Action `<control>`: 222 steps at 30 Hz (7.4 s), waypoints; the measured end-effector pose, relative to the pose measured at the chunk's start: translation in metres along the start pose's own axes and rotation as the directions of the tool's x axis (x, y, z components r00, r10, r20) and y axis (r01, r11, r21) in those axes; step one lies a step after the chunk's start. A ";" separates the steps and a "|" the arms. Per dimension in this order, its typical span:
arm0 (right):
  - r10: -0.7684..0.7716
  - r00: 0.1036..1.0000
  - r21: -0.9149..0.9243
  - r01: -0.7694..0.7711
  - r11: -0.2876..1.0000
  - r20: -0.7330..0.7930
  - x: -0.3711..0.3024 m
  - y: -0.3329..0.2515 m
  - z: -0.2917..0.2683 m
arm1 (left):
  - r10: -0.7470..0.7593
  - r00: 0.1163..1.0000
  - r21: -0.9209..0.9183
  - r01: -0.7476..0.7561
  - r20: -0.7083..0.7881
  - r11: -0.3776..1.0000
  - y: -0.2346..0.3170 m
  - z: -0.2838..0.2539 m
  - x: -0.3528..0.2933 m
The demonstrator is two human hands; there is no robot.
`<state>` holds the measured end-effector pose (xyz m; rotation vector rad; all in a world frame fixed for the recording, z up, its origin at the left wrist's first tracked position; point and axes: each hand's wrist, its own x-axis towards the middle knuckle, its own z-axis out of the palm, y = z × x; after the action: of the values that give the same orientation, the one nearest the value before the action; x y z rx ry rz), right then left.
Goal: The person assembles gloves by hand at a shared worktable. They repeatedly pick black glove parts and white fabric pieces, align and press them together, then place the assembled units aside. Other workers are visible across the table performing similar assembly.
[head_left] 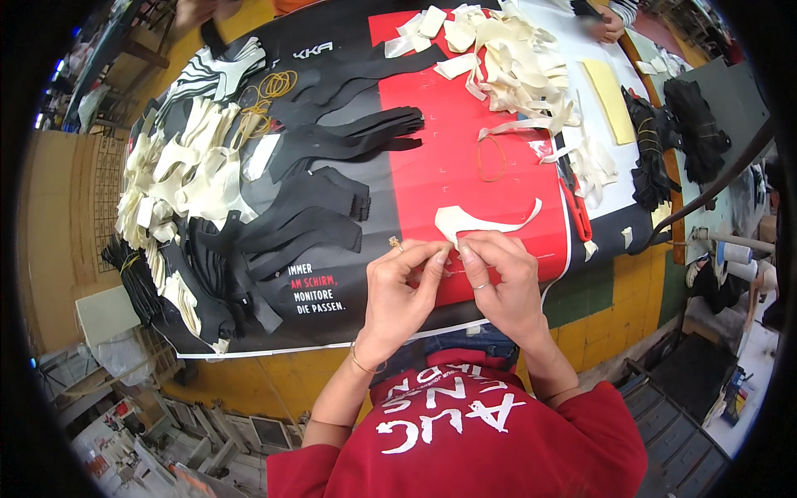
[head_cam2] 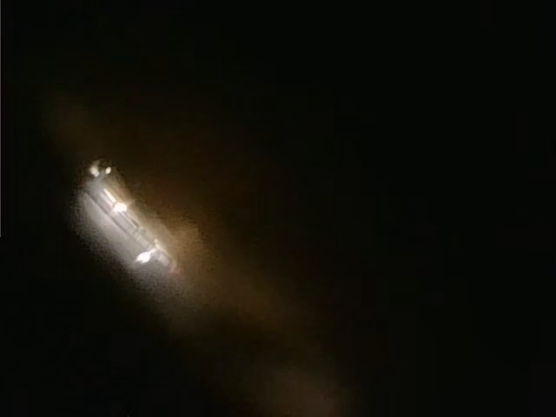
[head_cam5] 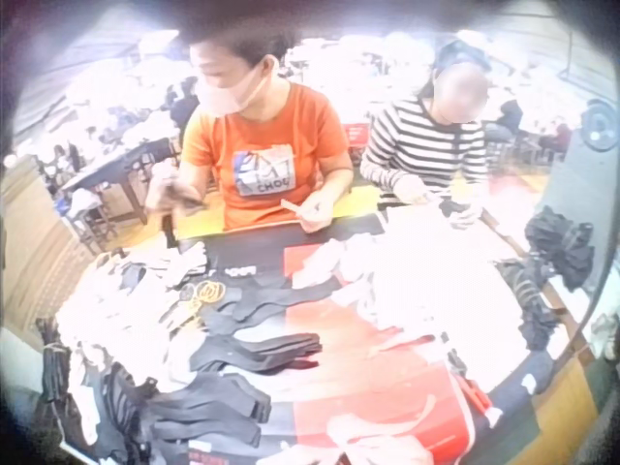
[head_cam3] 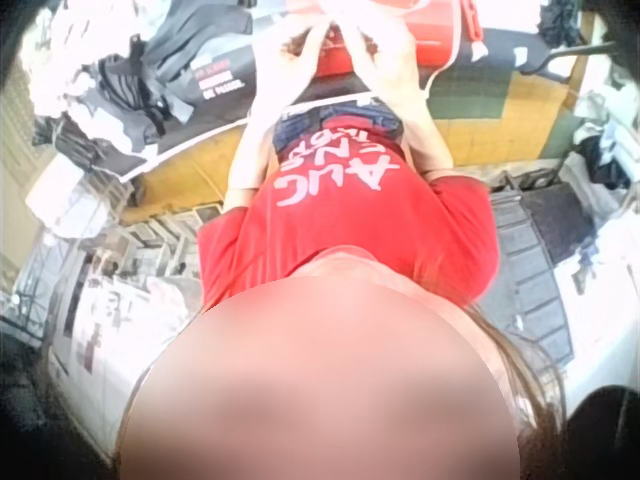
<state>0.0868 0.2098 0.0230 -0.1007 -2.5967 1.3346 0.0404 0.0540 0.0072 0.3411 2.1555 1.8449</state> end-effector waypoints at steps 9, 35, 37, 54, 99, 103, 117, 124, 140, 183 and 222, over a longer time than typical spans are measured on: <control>-0.025 1.000 -0.021 0.025 0.999 -0.008 0.001 0.001 0.004 | -0.049 0.998 -0.034 0.048 -0.035 0.998 -0.001 0.002 -0.004; 0.108 0.993 0.441 -0.119 0.890 0.050 -0.007 0.017 0.003 | -0.054 0.998 -0.199 0.044 -0.045 0.979 0.009 0.008 -0.014; 0.054 0.998 0.335 -0.061 0.940 0.029 -0.005 0.015 0.003 | -0.105 0.994 -0.224 0.093 -0.041 0.970 0.007 0.006 -0.015; 0.224 0.972 0.991 0.049 0.126 -0.076 -0.027 0.050 -0.073 | -0.074 0.991 -0.162 0.055 -0.112 0.985 0.001 -0.030 0.043; 0.208 0.952 0.659 -0.307 0.687 0.226 0.018 -0.017 -0.010 | 0.055 0.995 -0.246 -0.034 0.081 0.969 0.038 -0.030 0.007; 0.273 0.925 0.545 -0.377 0.749 0.264 0.024 -0.007 -0.007 | 0.525 0.850 0.379 -0.473 -0.043 0.795 0.031 -0.050 0.028; 0.354 0.924 0.339 -0.383 0.859 0.148 0.018 0.024 -0.031 | 0.403 0.847 0.779 0.020 -0.346 0.627 -0.036 -0.146 0.096; 0.338 0.935 0.314 -0.354 0.881 0.105 0.020 0.027 -0.027 | 0.479 0.802 0.710 -0.099 -0.358 0.697 -0.022 -0.139 0.092; 0.165 0.982 0.440 -0.187 0.878 0.090 -0.002 -0.006 -0.109 | -0.120 0.991 -0.019 0.119 -0.056 0.993 0.013 0.003 0.023; 0.151 0.927 -0.099 -0.124 0.987 0.344 0.059 0.015 0.021 | 0.284 0.955 0.835 -0.227 0.089 0.501 -0.032 -0.024 -0.038; 0.192 0.981 -0.532 -0.172 0.829 -0.018 0.034 0.016 -0.003 | -0.014 0.910 0.727 -0.322 0.415 0.606 -0.019 -0.007 -0.005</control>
<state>0.0542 0.2275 0.0171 -0.4272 -2.9759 0.6171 0.0422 0.0427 -0.0105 1.0114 2.5524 0.6399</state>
